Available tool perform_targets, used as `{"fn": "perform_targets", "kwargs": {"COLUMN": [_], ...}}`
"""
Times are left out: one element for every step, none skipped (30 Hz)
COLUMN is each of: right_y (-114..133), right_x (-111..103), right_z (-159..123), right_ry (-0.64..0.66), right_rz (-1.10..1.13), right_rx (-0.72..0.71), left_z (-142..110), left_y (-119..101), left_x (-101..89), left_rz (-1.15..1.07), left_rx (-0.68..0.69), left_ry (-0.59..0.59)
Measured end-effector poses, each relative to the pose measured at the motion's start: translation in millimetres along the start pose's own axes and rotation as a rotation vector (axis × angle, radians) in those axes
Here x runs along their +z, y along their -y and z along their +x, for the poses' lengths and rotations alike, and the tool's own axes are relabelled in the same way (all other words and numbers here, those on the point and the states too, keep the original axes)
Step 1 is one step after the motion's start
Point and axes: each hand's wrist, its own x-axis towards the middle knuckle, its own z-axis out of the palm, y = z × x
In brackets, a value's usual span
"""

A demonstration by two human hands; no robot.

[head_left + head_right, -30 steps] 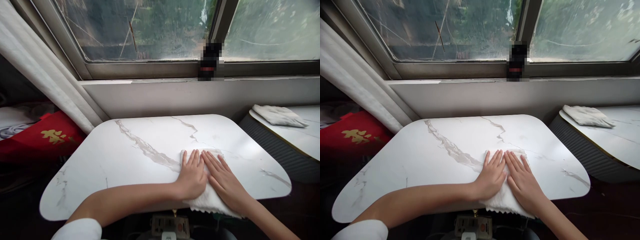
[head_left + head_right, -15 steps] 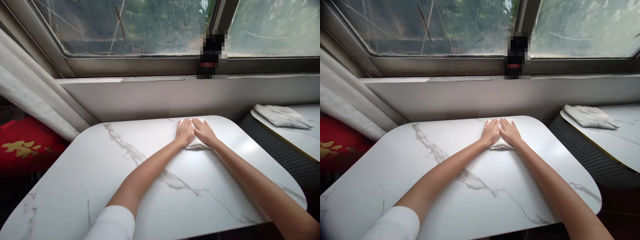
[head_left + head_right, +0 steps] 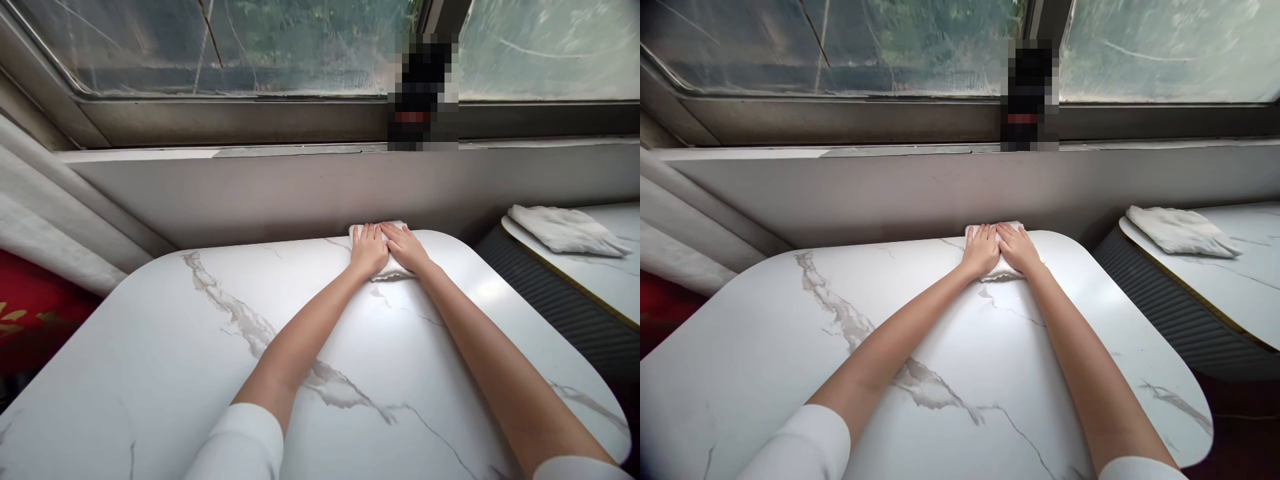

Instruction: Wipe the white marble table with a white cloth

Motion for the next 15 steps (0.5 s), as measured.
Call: {"fn": "perform_targets", "kwargs": {"right_y": [1, 1, 2, 2, 3, 3, 3, 3, 3, 2, 2, 2, 2, 3, 3], "right_x": [0, -1, -2, -3, -4, -6, -8, -10, -13, -16, -19, -23, -26, -30, -33], "right_z": [-3, -7, -12, -18, -25, -33, -43, -54, -66, -79, -92, -107, -122, -138, -154], "right_ry": [-0.002, -0.004, -0.005, -0.005, -0.005, -0.006, -0.006, -0.007, -0.007, -0.006, -0.002, 0.002, 0.003, 0.001, -0.006], "right_rz": [-0.015, -0.029, -0.044, -0.056, -0.067, -0.075, -0.079, -0.081, -0.081, -0.078, -0.075, -0.071, -0.070, -0.070, -0.071], "right_rx": [-0.005, -0.009, -0.013, -0.020, -0.030, -0.040, -0.051, -0.059, -0.065, -0.068, -0.070, -0.073, -0.076, -0.079, -0.084], "left_z": [-2, -5, -9, -14, -20, -27, -35, -43, -53, -62, -73, -83, -94, -106, -118], "left_y": [-1, -3, -5, -8, -13, -18, -23, -30, -37, -45, -53, -62, -70, -79, -88], "left_x": [-0.4, -1.0, -1.6, -2.3, -3.0, -3.8, -4.7, -5.6, -6.7, -7.9, -9.3, -10.9, -12.8, -14.9, -17.2], "left_rz": [0.006, 0.011, 0.014, 0.016, 0.016, 0.013, 0.010, 0.006, 0.001, -0.004, -0.010, -0.017, -0.023, -0.029, -0.033], "left_rx": [0.002, 0.004, 0.005, 0.007, 0.011, 0.018, 0.024, 0.031, 0.037, 0.044, 0.051, 0.061, 0.075, 0.093, 0.115], "left_ry": [0.004, 0.010, 0.014, 0.018, 0.018, 0.018, 0.015, 0.010, 0.005, 0.003, 0.003, 0.004, 0.005, 0.009, 0.012]}}
